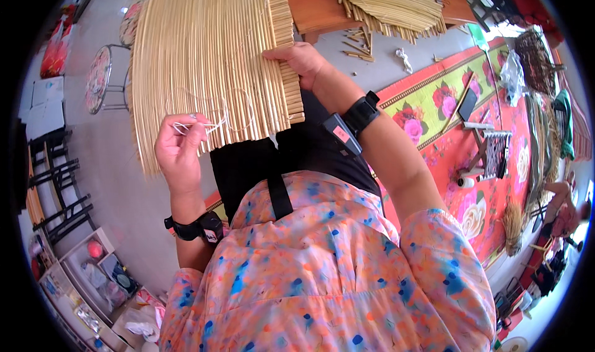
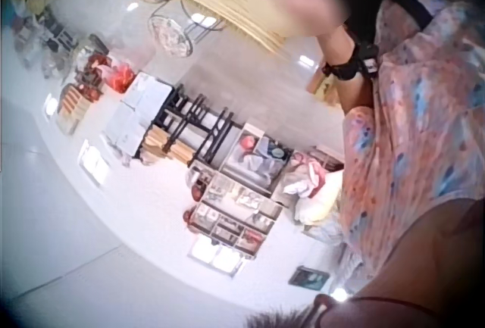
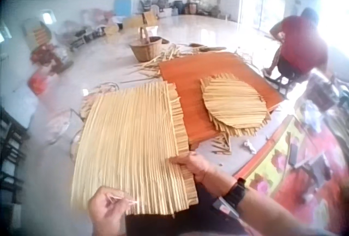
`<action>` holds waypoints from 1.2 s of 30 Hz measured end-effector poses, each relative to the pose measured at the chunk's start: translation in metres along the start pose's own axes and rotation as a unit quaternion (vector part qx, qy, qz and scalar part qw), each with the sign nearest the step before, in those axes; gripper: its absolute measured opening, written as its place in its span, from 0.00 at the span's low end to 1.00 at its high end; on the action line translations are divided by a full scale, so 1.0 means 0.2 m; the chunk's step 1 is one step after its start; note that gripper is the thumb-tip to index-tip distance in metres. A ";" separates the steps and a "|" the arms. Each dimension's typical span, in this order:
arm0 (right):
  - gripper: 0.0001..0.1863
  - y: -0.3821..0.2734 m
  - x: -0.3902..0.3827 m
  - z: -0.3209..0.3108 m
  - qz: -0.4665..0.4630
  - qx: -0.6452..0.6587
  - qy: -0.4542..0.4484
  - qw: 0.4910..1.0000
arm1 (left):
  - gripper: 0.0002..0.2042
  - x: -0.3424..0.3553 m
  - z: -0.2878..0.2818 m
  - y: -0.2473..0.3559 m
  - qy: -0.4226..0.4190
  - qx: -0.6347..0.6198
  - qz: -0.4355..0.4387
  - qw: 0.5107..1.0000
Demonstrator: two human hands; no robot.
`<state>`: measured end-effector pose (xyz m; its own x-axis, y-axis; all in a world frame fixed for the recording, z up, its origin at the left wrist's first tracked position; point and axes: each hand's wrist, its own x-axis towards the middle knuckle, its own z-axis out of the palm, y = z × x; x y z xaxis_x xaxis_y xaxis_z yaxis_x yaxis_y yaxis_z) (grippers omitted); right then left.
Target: The person weaves together thin wooden sticks using thread, occasionally using scissors to trim the edges of the woven mat.
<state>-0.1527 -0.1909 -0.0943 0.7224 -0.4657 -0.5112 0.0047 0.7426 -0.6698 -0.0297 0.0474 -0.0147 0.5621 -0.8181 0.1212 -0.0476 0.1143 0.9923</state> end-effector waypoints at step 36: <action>0.18 -0.09 -0.23 0.82 -0.115 -0.016 0.068 0.991 | 0.15 -0.25 -0.07 0.27 0.158 0.440 0.389 0.794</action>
<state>-0.0731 -0.1035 0.0299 0.6050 -0.6832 -0.4089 0.1351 0.5942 -0.7929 -0.0480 0.1021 0.0333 0.2519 -0.4944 0.8319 -0.9622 -0.0361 0.2699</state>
